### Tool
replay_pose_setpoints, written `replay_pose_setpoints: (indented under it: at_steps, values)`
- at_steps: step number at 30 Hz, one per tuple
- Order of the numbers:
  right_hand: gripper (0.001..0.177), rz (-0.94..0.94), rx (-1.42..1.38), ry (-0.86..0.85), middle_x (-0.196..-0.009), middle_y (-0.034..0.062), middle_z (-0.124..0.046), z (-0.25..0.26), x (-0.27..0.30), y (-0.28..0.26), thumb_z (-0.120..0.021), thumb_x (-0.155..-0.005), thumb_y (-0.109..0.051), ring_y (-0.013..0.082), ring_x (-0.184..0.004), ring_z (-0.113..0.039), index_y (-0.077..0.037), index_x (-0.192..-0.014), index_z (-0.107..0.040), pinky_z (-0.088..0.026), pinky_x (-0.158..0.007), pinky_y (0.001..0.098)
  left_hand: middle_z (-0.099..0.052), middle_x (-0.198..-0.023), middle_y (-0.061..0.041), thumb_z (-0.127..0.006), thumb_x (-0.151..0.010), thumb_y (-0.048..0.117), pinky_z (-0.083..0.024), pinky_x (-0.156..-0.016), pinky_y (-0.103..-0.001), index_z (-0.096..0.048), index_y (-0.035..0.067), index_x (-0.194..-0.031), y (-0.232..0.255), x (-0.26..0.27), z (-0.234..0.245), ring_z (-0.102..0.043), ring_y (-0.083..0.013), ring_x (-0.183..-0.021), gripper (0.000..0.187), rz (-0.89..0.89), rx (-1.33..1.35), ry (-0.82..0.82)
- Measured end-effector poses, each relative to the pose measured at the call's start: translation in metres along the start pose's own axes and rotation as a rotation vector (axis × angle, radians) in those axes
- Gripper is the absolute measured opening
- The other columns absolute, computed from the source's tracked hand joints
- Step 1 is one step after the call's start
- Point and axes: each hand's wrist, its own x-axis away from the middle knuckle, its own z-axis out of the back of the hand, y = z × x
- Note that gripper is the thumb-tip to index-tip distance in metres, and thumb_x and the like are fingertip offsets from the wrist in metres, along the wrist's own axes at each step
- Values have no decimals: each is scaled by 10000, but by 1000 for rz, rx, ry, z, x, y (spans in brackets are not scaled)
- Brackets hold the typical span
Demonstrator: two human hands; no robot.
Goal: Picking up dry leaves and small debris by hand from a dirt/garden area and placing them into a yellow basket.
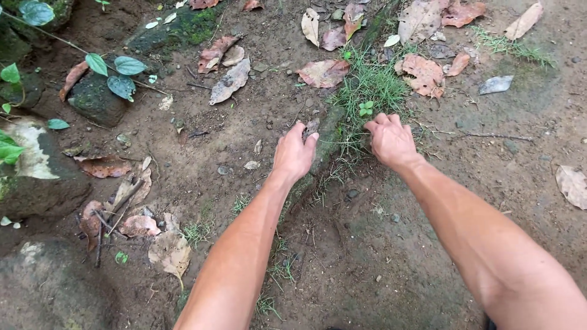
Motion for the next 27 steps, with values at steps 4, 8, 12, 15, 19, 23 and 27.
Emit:
replay_pose_setpoints:
  at_steps: [4,8,12,15,19,23,27]
  values:
    - [216,-57,78,140,-1115,145,-636,-1,22,-5,-606,-896,-91,336,-1126,-541,-88,-1077,-724,-429,-944,514,-736,-963,-167,-670,-938,303,-544,-857,-483,-632,78,-1208,-3,-4,-6,-735,-322,-908,352,-61,-8,41]
    - [157,-195,-121,284,-980,118,-684,16,39,-19,-680,-865,-122,301,-1011,-605,-79,-1004,-738,-456,-882,492,-757,-968,-173,-665,-942,290,-534,-892,-485,-649,65,-1155,-13,-16,-20,-735,-322,-929,310,-93,-22,0]
    - [185,-466,-822,284,-875,79,-726,7,46,-18,-718,-918,-157,191,-776,-693,-27,-1049,-710,-561,-711,359,-721,-1061,-129,-508,-1003,277,-620,-745,-482,-563,31,-1141,-12,-27,-57,-764,-279,-867,287,-48,333,-190]
    - [166,-511,-1190,255,-830,74,-731,11,54,-18,-716,-927,-131,145,-684,-687,-3,-1033,-715,-569,-620,303,-714,-1023,-138,-518,-1023,303,-602,-651,-415,-576,64,-1198,-4,-23,-93,-708,-231,-810,302,-87,348,-218]
    - [154,-535,-1344,263,-838,60,-736,19,74,5,-710,-927,-118,121,-685,-687,-4,-1031,-720,-576,-619,278,-753,-1011,-135,-598,-1067,250,-544,-704,-343,-609,47,-1234,15,-14,-143,-720,-188,-865,263,-440,254,-169]
    - [147,-550,-1404,227,-869,47,-739,31,97,37,-696,-941,-124,122,-701,-692,-43,-1060,-725,-580,-639,269,-743,-951,-126,-565,-1015,224,-576,-577,-373,-561,46,-1260,61,15,-137,-714,-180,-644,303,-134,254,-305]
    - [166,-721,-1117,242,-926,63,-771,52,117,69,-689,-947,-141,132,-738,-729,-71,-1090,-737,-602,-690,287,-727,-961,-99,-511,-1011,197,-588,-561,-374,-507,92,-1356,75,7,-141,-674,-163,-576,360,-52,266,-338]
